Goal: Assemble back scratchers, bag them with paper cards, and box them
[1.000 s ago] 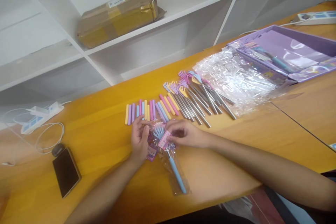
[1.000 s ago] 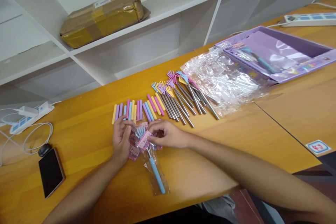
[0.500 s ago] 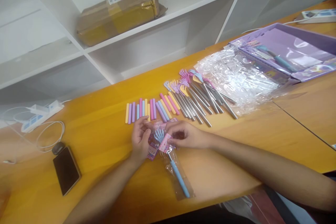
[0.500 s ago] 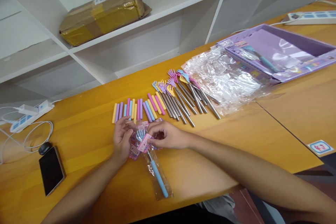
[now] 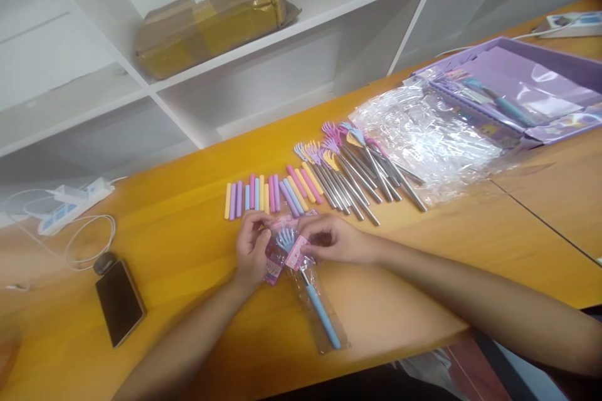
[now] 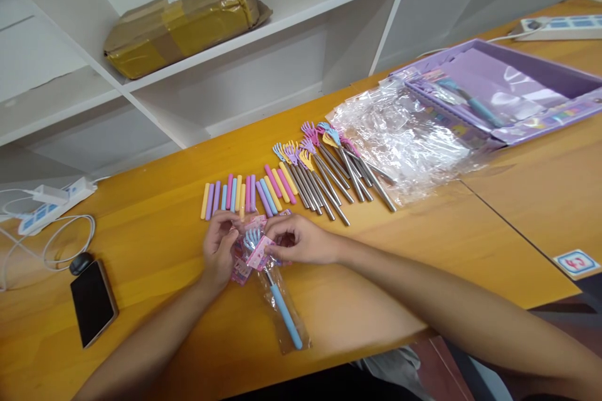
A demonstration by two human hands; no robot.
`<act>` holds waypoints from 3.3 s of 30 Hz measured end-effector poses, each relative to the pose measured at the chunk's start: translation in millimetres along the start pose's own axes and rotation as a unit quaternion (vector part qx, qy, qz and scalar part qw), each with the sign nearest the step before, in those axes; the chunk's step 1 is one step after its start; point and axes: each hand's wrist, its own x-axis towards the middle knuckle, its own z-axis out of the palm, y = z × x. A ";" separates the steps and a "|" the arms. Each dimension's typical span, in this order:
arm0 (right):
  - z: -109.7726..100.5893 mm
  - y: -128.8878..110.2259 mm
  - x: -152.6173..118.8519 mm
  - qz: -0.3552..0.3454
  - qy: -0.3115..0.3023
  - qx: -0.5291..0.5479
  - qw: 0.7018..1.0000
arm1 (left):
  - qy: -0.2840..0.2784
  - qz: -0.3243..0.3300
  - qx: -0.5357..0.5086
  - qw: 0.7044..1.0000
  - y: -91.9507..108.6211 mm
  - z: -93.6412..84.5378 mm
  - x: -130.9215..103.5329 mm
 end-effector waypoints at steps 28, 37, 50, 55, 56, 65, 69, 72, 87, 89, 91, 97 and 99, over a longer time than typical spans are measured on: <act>0.2 -4.2 1.2 -0.035 -0.010 -0.034 0.999 | 0.053 -0.109 0.026 0.992 1.9 3.7 4.0; 4.0 -6.6 -1.3 -0.035 -0.096 -0.023 0.994 | 0.044 -0.097 -0.083 0.991 -0.7 8.6 5.8; 3.0 -4.8 -4.8 0.045 -0.117 0.006 0.992 | 0.015 -0.048 0.012 0.999 -5.2 2.8 3.3; -3.5 -4.8 -3.4 0.049 -0.029 -0.006 0.998 | 0.014 -0.052 0.018 0.998 -2.0 0.4 3.3; -4.8 -4.7 -2.8 0.032 -0.003 -0.016 0.999 | 0.005 -0.045 0.027 0.999 0.0 0.5 3.7; 2.5 4.8 0.4 -0.017 0.180 -0.064 0.981 | -0.078 -0.032 0.046 0.995 4.8 2.4 3.8; 0.7 10.1 0.3 -0.093 0.160 -0.189 0.964 | -0.097 -0.031 0.048 0.994 3.8 -0.7 3.5; -1.8 9.2 0.5 -0.156 0.140 -0.276 0.938 | -0.110 -0.048 0.014 0.993 3.0 -1.4 3.4; -1.6 11.0 2.8 -0.039 0.197 -0.043 0.979 | -0.127 -0.102 -0.133 0.978 -7.9 -0.6 -3.0; -2.1 10.6 2.5 -0.043 0.195 -0.058 0.978 | -0.133 -0.105 -0.134 0.976 -8.2 -1.0 -2.9; -3.4 10.2 2.0 -0.048 0.198 -0.076 0.976 | -0.142 -0.108 -0.140 0.974 -8.1 -1.2 -2.5; -6.8 14.1 1.5 -0.094 0.177 -0.161 0.966 | -0.152 -0.098 -0.156 0.971 -6.2 -1.8 -1.2; -7.6 15.0 1.7 -0.123 0.173 -0.195 0.958 | -0.155 -0.099 -0.161 0.970 -5.3 -2.2 -1.0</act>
